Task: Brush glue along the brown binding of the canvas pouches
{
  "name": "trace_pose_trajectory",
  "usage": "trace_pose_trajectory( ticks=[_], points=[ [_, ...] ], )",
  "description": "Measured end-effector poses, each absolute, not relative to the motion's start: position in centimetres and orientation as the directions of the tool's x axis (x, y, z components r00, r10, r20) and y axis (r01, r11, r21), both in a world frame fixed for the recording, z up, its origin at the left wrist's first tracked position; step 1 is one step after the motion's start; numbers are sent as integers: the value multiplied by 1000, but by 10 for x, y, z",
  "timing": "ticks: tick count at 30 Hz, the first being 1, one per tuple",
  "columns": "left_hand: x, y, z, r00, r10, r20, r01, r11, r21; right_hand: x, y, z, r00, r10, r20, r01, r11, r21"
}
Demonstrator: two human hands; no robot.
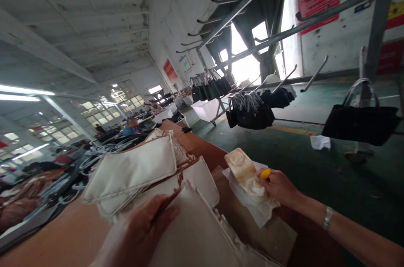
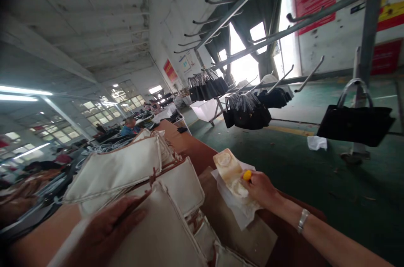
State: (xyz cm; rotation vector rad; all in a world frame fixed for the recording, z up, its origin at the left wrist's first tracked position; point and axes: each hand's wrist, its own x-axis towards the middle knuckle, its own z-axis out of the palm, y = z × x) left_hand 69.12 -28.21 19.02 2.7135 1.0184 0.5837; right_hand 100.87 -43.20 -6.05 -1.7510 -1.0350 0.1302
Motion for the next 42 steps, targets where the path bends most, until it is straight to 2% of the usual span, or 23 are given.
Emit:
trace_pose_trajectory(
  ticks=[3,5,7,10,12,14,16,19,20,22,24,27,30,36,42],
  points=[
    [678,-299,139,675,686,271,618,-727,300,1009,-441,-65,602,687,407,608,-64,-792],
    [673,-303,98,676,658,333,598,-753,274,1008,-447,-67,549,710,440,649,-30,-760],
    [669,-303,67,711,575,404,558,-812,173,1006,-452,-68,484,736,474,693,8,-720],
    [664,-304,49,754,362,548,464,-884,-54,1001,-456,-67,413,752,514,748,42,-662],
    [661,-307,51,688,207,696,457,-868,-194,997,-458,-65,379,755,535,774,58,-630],
    [659,-314,53,591,133,795,513,-823,-243,994,-461,-63,348,758,552,793,76,-605],
    [658,-322,52,537,171,826,545,-818,-185,990,-465,-60,319,761,565,807,95,-583],
    [660,-327,46,511,352,784,533,-845,32,985,-475,-52,262,781,567,808,145,-572],
    [661,-326,45,520,434,736,527,-841,123,984,-479,-49,261,788,558,784,164,-599],
    [663,-320,46,574,594,564,519,-796,311,981,-487,-41,341,791,508,652,190,-734],
    [667,-309,51,628,677,383,535,-733,419,980,-494,-35,478,770,423,466,187,-865],
    [680,-285,57,652,736,183,648,-666,370,980,-496,-30,708,676,206,73,220,-973],
    [700,-263,58,641,767,36,731,-624,277,980,-491,-26,800,600,16,-224,323,-920],
    [735,-246,44,624,782,12,755,-607,248,962,-480,-11,774,626,-95,-438,420,-795],
    [740,-269,45,647,762,-28,714,-592,374,945,-471,10,768,638,-45,-442,478,-759]
  ],
)
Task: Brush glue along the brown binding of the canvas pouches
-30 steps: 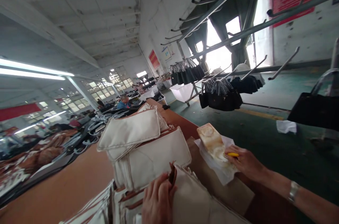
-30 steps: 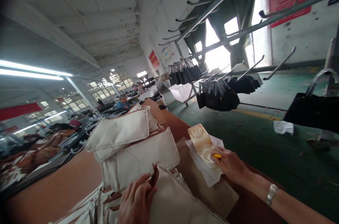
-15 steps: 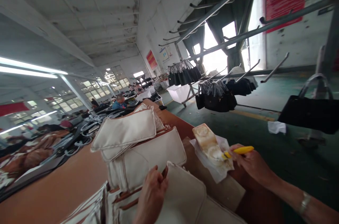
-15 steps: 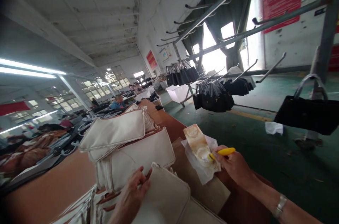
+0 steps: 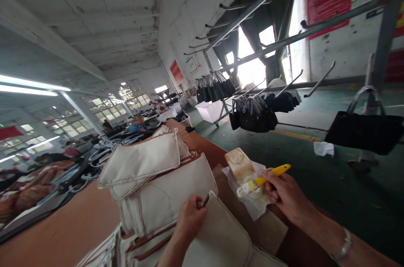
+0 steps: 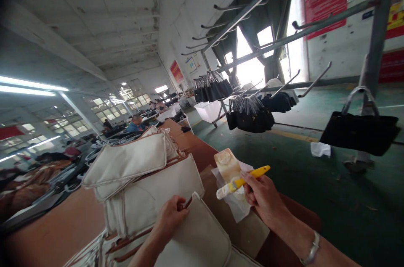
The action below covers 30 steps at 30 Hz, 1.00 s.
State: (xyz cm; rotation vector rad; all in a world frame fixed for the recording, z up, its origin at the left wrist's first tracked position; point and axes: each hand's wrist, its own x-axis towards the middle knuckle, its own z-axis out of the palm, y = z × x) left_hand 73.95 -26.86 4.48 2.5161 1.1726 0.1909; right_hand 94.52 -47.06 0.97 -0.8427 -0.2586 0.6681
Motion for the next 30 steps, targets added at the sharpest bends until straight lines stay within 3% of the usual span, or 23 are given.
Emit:
trace_pose_trajectory(
  ticks=[3,7,13,19,22,26,30],
  points=[
    [731,-290,54,737,666,-113,608,-580,542,934,-464,20,772,635,23,-383,495,-780],
    [721,-316,66,774,626,-92,474,-477,740,914,-455,30,737,663,133,-253,452,-856],
    [716,-334,71,747,661,-66,488,-479,730,905,-449,34,716,630,300,77,356,-931],
    [712,-334,65,759,651,-22,448,-498,743,899,-466,44,680,651,336,170,305,-937],
    [709,-339,59,781,616,105,389,-611,690,900,-470,46,684,618,387,259,291,-921],
    [703,-353,46,798,498,338,242,-780,577,912,-467,48,760,578,296,157,278,-948],
    [697,-364,37,758,466,455,183,-823,537,909,-471,53,594,773,223,15,266,-964]
  ],
)
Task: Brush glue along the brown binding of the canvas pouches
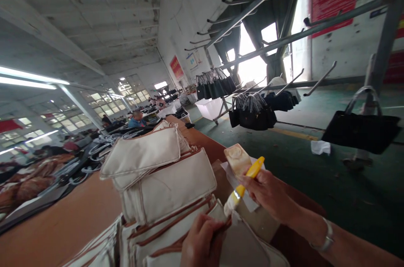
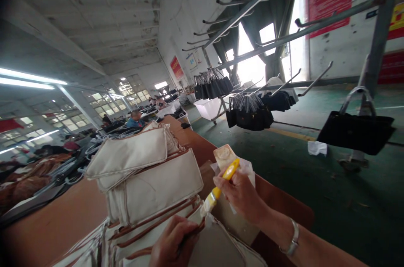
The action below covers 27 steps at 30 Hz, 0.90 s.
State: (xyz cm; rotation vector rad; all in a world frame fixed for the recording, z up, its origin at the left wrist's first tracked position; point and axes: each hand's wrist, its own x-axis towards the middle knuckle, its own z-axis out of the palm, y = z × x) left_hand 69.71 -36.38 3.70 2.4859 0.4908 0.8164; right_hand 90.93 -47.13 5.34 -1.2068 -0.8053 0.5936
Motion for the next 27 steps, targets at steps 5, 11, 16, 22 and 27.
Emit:
trace_pose_trajectory(
  ticks=[5,11,16,22,27],
  points=[
    [695,-364,40,766,505,398,240,-799,551,910,-485,63,589,792,157,-147,296,-944],
    [695,-374,53,784,521,338,436,-849,298,906,-483,52,589,799,119,-112,227,-967],
    [699,-392,93,765,614,197,551,-781,295,918,-499,57,681,730,58,-373,415,-830],
    [693,-387,197,916,400,44,178,-499,848,964,-533,101,796,605,-8,-504,655,-563],
    [655,-364,220,979,176,-105,109,-15,994,988,-560,108,845,535,-3,-481,758,-441]
  ],
)
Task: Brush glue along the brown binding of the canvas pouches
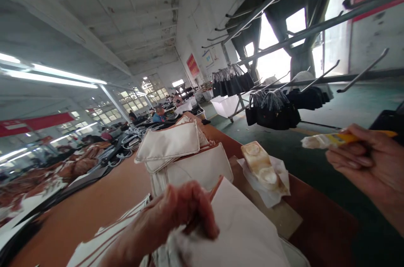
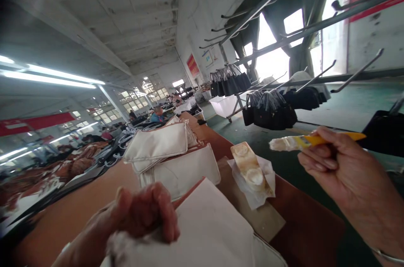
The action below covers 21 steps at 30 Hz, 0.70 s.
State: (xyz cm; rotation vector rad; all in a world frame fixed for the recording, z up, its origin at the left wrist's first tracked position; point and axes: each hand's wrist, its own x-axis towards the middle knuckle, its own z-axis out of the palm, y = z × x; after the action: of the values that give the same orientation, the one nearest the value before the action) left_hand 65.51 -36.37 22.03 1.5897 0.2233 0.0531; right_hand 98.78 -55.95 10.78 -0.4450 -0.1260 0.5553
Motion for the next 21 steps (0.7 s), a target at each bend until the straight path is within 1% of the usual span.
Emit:
trace_pose_trajectory(
  ticks=[1,2,3,5,7,8,9,10,11,12,14,18,19,21],
  points=[
    [647,-358,213,976,155,-153,144,67,987,990,-561,104,843,538,-12,-487,752,-444],
    [639,-351,203,966,157,-207,190,114,975,990,-561,99,838,545,-26,-496,742,-451],
    [632,-345,192,946,181,-269,253,110,961,989,-560,93,830,556,-45,-510,723,-466],
    [620,-333,165,873,253,-418,439,-31,898,982,-553,77,807,584,-88,-539,669,-511],
    [614,-324,136,784,339,-520,610,-263,748,971,-543,58,783,613,-107,-558,615,-558],
    [614,-321,122,749,402,-526,660,-387,644,964,-537,47,771,627,-111,-563,590,-579],
    [616,-320,107,729,473,-495,685,-494,536,957,-531,37,761,639,-112,-566,569,-597],
    [620,-320,93,727,540,-424,686,-579,440,950,-526,26,754,646,-116,-566,549,-615],
    [627,-322,80,737,591,-326,675,-640,366,943,-520,16,750,650,-121,-559,526,-641],
    [635,-325,67,749,621,-231,661,-680,317,936,-515,7,750,649,-126,-546,501,-671],
    [656,-334,45,755,644,-119,648,-708,280,922,-506,-8,756,641,-132,-514,457,-726],
    [692,-347,16,715,694,-80,694,-693,196,903,-491,-26,780,613,-123,-422,370,-828],
    [697,-348,12,715,695,-74,693,-690,212,899,-488,-29,787,607,-115,-395,351,-849],
    [702,-348,6,720,689,-82,676,-669,310,892,-483,-33,795,601,-88,-338,317,-886]
  ],
)
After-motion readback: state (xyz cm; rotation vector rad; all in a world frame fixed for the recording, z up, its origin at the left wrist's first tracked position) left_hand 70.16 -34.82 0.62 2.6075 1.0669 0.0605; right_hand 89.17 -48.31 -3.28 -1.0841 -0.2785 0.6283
